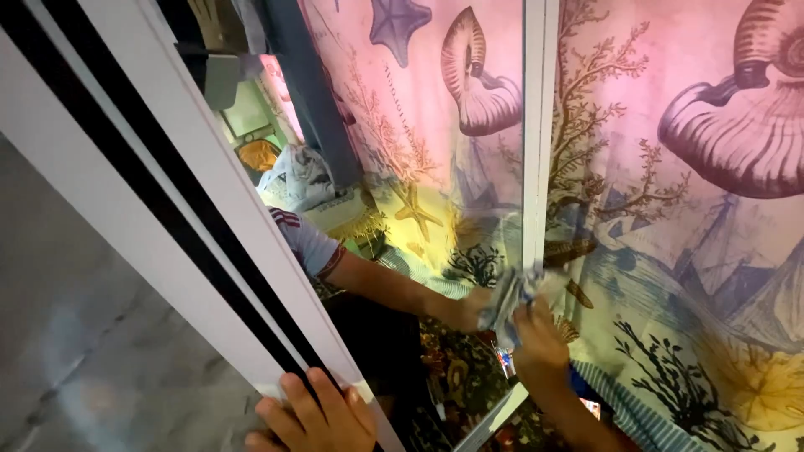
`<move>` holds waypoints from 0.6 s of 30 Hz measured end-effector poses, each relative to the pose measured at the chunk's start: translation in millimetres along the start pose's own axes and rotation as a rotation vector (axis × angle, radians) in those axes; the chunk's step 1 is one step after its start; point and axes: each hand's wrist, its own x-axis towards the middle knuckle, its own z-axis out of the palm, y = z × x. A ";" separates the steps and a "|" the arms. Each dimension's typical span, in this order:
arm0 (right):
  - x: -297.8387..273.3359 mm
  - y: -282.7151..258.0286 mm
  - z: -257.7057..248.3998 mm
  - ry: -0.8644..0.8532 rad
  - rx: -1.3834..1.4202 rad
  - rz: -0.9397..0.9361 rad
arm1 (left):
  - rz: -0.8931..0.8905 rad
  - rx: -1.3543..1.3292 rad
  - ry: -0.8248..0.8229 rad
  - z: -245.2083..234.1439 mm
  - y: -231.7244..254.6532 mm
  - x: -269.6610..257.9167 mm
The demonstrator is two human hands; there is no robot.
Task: The person sprays a mirrored wardrobe with a cleaning solution and then wipes it with a cloth.
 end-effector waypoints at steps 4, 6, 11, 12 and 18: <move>-61.1 20.3 -2.2 -0.214 0.079 0.054 | 0.101 0.120 0.010 -18.4 -1.6 17.8; -119.8 61.5 26.6 -0.620 0.380 0.284 | 0.060 0.092 -0.041 -24.9 1.6 20.9; -209.5 86.8 10.1 -0.897 0.760 0.689 | 0.033 0.049 -0.190 -57.7 10.3 24.9; -214.4 86.0 1.6 -0.875 0.821 0.769 | 0.020 0.030 -0.266 -66.7 14.4 26.3; -278.5 67.9 -67.6 -0.662 1.142 1.336 | 0.083 -0.324 -0.576 -107.4 27.6 -45.9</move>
